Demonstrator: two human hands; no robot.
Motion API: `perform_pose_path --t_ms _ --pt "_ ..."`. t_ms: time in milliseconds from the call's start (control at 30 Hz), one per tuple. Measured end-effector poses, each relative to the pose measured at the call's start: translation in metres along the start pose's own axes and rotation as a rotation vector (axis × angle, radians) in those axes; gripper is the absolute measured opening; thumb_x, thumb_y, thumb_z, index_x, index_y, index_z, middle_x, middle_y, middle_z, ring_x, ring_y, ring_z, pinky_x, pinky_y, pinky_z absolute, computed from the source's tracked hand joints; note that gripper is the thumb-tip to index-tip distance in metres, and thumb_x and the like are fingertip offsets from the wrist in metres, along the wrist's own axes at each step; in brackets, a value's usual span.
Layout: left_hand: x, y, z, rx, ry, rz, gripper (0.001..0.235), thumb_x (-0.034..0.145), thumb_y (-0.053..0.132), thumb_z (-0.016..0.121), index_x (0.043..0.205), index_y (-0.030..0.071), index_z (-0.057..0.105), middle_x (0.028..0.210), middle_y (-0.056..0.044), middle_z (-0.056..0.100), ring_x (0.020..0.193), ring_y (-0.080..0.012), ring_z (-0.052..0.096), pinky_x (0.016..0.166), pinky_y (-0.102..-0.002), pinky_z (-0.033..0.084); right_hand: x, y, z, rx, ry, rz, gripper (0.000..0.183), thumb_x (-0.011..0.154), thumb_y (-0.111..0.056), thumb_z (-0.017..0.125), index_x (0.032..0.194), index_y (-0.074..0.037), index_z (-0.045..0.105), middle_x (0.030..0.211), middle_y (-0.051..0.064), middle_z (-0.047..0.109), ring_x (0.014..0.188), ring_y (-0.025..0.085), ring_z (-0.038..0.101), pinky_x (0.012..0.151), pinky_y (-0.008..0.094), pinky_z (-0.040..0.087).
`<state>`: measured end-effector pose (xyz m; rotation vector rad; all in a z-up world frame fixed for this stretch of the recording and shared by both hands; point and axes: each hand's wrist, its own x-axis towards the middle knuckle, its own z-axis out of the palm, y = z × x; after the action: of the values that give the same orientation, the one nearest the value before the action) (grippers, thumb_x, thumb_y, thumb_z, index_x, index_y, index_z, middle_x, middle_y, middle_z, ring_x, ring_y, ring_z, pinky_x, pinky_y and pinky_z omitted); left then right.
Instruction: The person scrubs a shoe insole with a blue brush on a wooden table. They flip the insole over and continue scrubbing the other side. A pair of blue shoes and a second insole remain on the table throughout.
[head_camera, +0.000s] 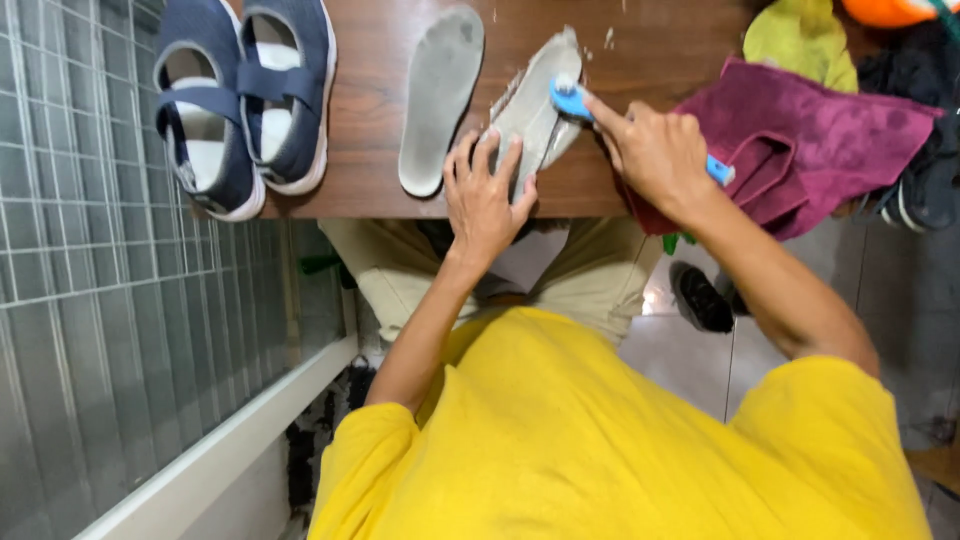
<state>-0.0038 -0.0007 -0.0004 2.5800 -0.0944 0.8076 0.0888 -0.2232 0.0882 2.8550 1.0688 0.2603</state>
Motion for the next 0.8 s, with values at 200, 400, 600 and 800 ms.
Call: perform_pose_path --t_ms 200,400,600,800 --pt "-0.003 -0.005 0.006 -0.004 0.025 0.006 0.046 0.081 0.034 0.078 0.123 0.014 0.072 0.126 -0.012 0.061 0.130 -0.0384 0.053 0.111 -0.053 0.037 0.006 -0.033 -0.038 -0.019 -0.002 -0.006 0.028 0.105 -0.033 0.053 0.130 -0.036 0.065 0.077 0.005 0.058 0.055 0.033 0.070 0.048 0.047 0.055" --pt "-0.002 -0.003 0.005 -0.012 0.023 -0.011 0.046 0.082 0.032 0.077 0.123 0.013 0.071 0.124 -0.013 0.061 0.131 -0.0387 0.053 0.112 -0.053 0.037 -0.009 -0.049 -0.028 0.038 -0.014 -0.021 0.026 0.103 -0.031 0.054 0.126 -0.035 0.065 0.072 0.004 0.057 0.053 0.031 0.070 0.050 0.046 0.056" --pt "-0.002 -0.003 0.004 -0.005 0.019 -0.001 0.045 0.084 0.033 0.077 0.124 0.013 0.071 0.125 -0.012 0.060 0.132 -0.0381 0.052 0.112 -0.053 0.036 0.000 -0.049 -0.013 -0.112 0.058 -0.007 0.028 0.103 -0.032 0.053 0.129 -0.037 0.063 0.073 0.001 0.051 0.051 0.028 0.067 0.047 0.043 0.055" --pt "0.007 0.006 -0.018 0.045 -0.041 -0.008 0.043 0.088 0.032 0.075 0.127 0.016 0.068 0.128 -0.012 0.063 0.125 -0.0359 0.056 0.104 -0.050 0.047 0.010 -0.012 0.017 -0.070 0.007 0.053 0.041 0.114 -0.037 0.053 0.155 -0.029 0.052 0.063 0.005 0.056 0.038 0.016 0.049 0.032 0.030 0.042"
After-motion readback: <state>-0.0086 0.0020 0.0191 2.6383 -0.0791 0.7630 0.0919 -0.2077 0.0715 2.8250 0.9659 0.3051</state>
